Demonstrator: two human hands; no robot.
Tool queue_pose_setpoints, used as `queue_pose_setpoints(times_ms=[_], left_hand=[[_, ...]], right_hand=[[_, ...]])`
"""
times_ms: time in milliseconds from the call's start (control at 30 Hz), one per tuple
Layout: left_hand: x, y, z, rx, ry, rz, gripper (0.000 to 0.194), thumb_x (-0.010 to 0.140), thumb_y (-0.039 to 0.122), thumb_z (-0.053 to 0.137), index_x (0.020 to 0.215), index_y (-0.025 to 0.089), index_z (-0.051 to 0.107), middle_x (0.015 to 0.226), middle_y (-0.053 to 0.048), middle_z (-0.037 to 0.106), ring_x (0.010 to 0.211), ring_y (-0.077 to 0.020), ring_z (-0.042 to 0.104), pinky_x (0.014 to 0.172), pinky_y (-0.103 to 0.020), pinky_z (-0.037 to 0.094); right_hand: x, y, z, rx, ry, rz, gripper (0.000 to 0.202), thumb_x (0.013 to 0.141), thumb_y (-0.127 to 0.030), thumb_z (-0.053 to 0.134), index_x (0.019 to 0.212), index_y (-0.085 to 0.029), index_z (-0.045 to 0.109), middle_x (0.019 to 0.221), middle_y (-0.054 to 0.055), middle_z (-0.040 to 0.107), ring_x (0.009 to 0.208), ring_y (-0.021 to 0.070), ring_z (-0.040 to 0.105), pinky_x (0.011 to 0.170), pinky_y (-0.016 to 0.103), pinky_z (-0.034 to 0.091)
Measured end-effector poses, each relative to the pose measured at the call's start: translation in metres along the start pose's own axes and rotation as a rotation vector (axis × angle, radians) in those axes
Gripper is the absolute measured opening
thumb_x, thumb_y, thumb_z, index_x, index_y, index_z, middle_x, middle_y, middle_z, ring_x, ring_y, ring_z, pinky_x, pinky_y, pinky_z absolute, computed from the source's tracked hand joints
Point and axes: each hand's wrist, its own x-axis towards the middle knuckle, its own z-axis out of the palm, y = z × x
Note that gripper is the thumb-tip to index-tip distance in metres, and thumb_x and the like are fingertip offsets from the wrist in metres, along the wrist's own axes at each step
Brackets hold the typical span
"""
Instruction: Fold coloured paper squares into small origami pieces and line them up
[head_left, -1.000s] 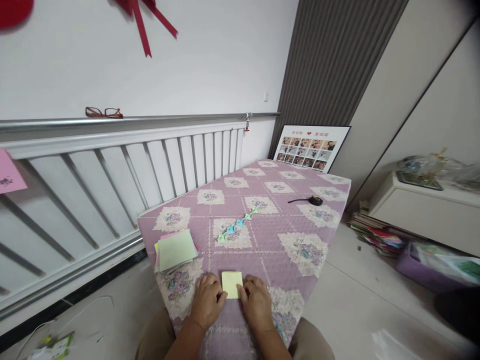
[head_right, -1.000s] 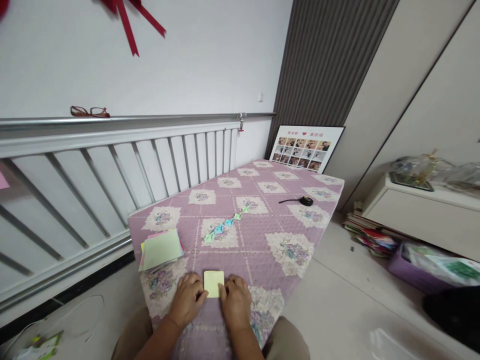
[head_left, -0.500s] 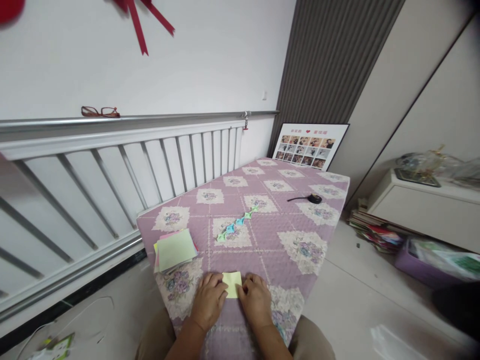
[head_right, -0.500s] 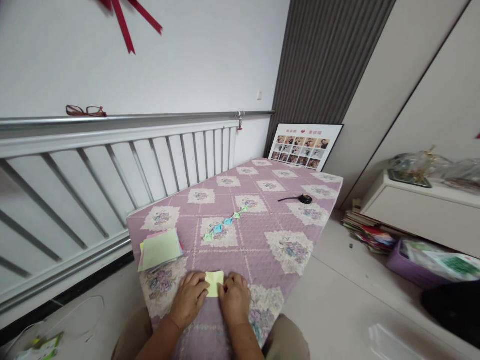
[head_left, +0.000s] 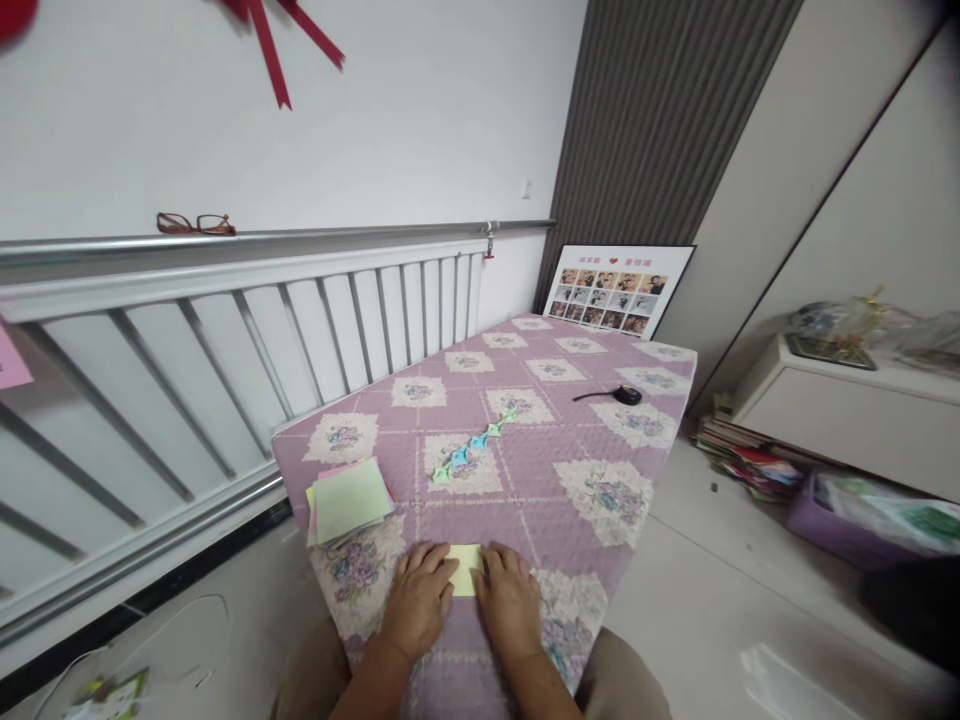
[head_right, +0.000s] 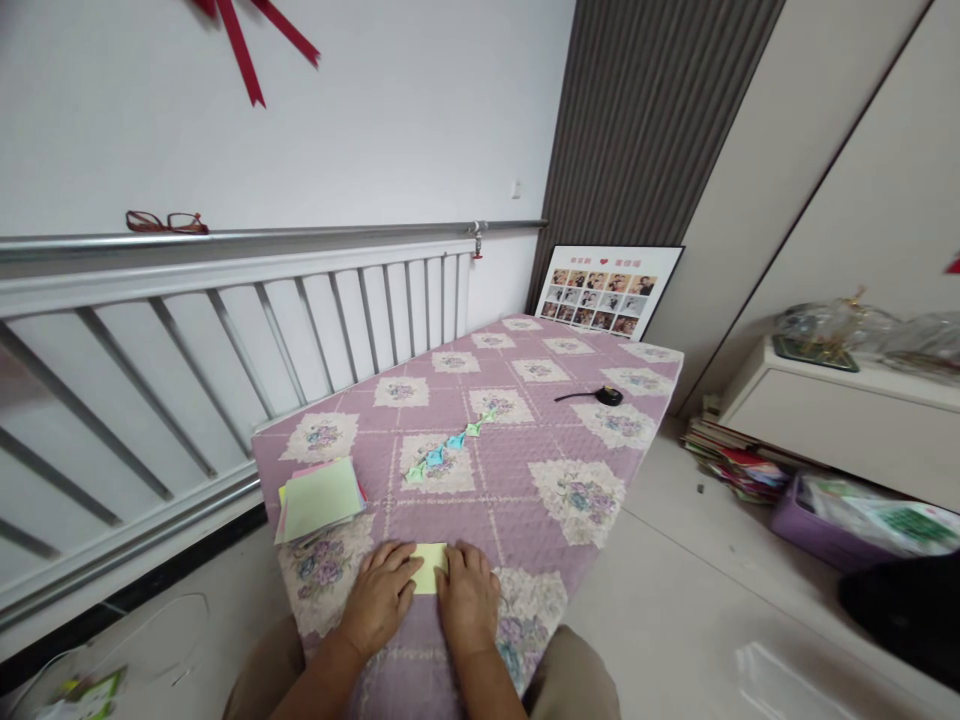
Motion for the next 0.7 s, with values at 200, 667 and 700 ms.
queue_pose_setpoints(times_ms=[200,667,700], left_hand=[[0.0,0.003,0.0,0.002,0.009,-0.019,0.044,0.081,0.015,0.048,0.122,0.029,0.057,0.133,-0.001,0.052,0.124,-0.0237,0.036,0.105,-0.044,0.025],[0.004,0.006,-0.005,0.001,-0.002,-0.053,0.04,0.079,0.018,0.051,0.116,0.03,0.06,0.13,0.0,0.054,0.121,-0.0229,0.039,0.103,-0.041,0.026],[0.004,0.006,-0.005,0.001,0.001,-0.052,0.04,0.078,0.018,0.051,0.116,0.03,0.06,0.13,0.0,0.054,0.121,-0.0227,0.039,0.103,-0.041,0.026]], right_hand=[[0.003,0.001,0.003,-0.019,-0.247,-0.195,0.046,0.09,-0.026,0.034,0.135,-0.029,0.044,0.148,0.002,0.036,0.138,0.0231,0.024,0.105,0.049,0.022],[-0.001,0.025,-0.006,-0.068,-0.193,-0.044,0.054,0.09,-0.038,0.038,0.141,-0.021,0.036,0.149,0.008,0.031,0.139,0.0265,0.023,0.107,0.052,0.022],[-0.004,0.023,-0.006,-0.045,-0.196,-0.083,0.054,0.09,-0.037,0.037,0.142,-0.022,0.034,0.15,0.007,0.03,0.139,0.0254,0.023,0.107,0.052,0.022]])
